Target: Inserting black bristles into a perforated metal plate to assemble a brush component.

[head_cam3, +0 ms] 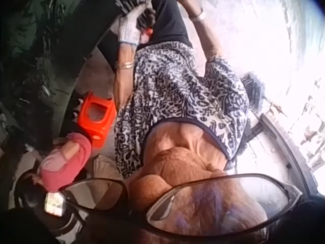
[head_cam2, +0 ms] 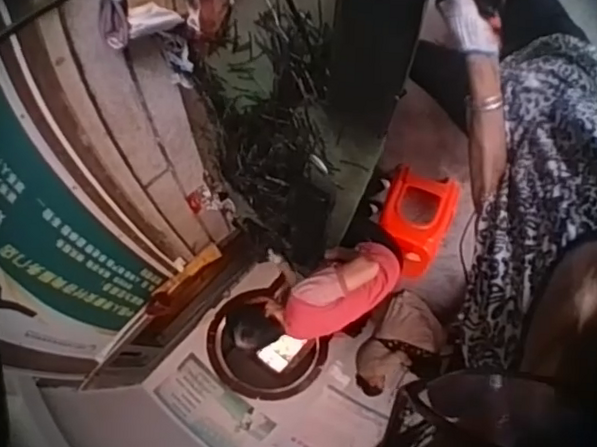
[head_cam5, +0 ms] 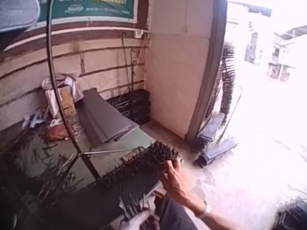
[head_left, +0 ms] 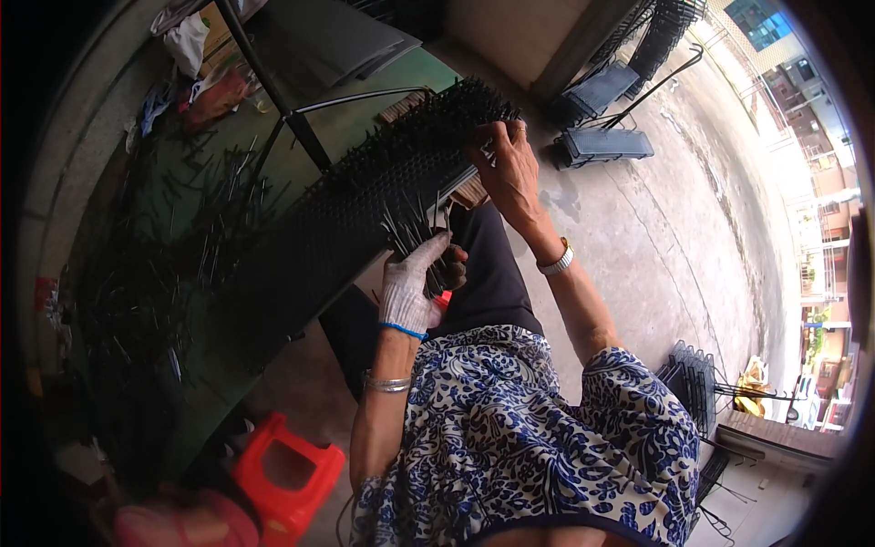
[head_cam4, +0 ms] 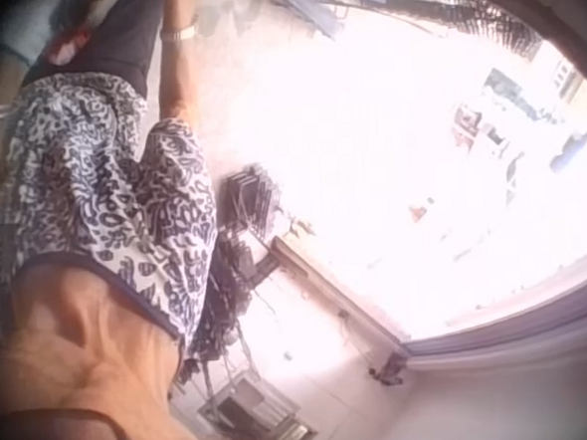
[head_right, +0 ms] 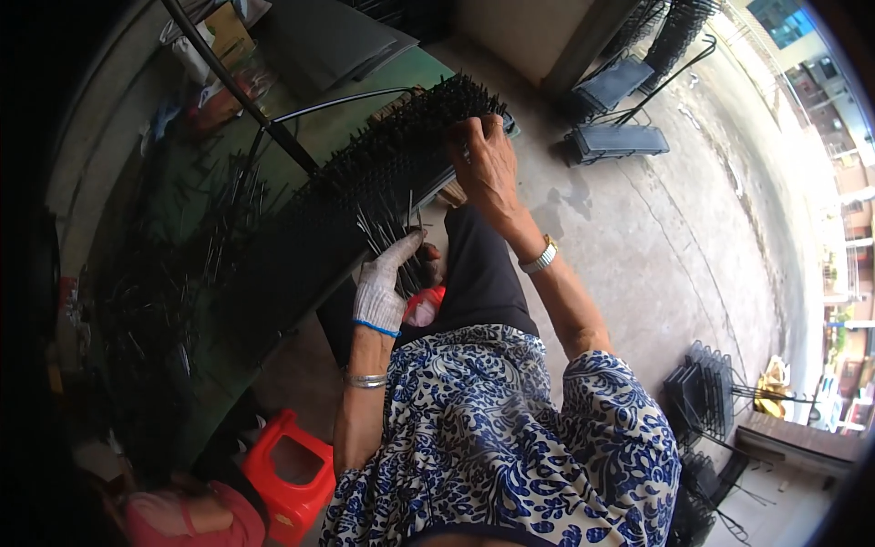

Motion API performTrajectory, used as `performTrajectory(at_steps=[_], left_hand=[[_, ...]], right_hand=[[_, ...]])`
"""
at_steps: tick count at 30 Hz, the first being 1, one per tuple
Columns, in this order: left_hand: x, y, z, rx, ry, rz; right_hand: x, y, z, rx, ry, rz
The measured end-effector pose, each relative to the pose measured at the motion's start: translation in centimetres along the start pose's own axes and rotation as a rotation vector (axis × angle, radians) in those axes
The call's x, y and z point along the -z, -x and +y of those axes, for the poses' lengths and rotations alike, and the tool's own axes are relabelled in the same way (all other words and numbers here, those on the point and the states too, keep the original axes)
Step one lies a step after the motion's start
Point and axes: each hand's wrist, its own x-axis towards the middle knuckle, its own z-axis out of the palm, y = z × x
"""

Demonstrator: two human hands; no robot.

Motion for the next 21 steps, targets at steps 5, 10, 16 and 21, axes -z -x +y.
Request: performTrajectory(at_steps=[5, 10, 16, 21], left_hand=[[-0.1, -0.3, -0.1, -0.041, -0.004, 0.020], [0.0, -0.9, -0.6, -0.088, -0.020, 0.021], [0.7, -1.4, -0.6, -0.062, -0.012, 0.149], [-0.2, -0.5, -0.4, 0.053, 0.072, 0.074]], right_hand=[[4.1, 2.3, -3.1, -0.298, -0.658, -0.640], [4.6, 3.4, -2.9, -0.339, -0.742, -0.740], [3.3, 0.5, -1.1, -0.161, -0.442, 0.034], [1.1, -0.8, 1.6, -0.038, -0.227, 0.123]])
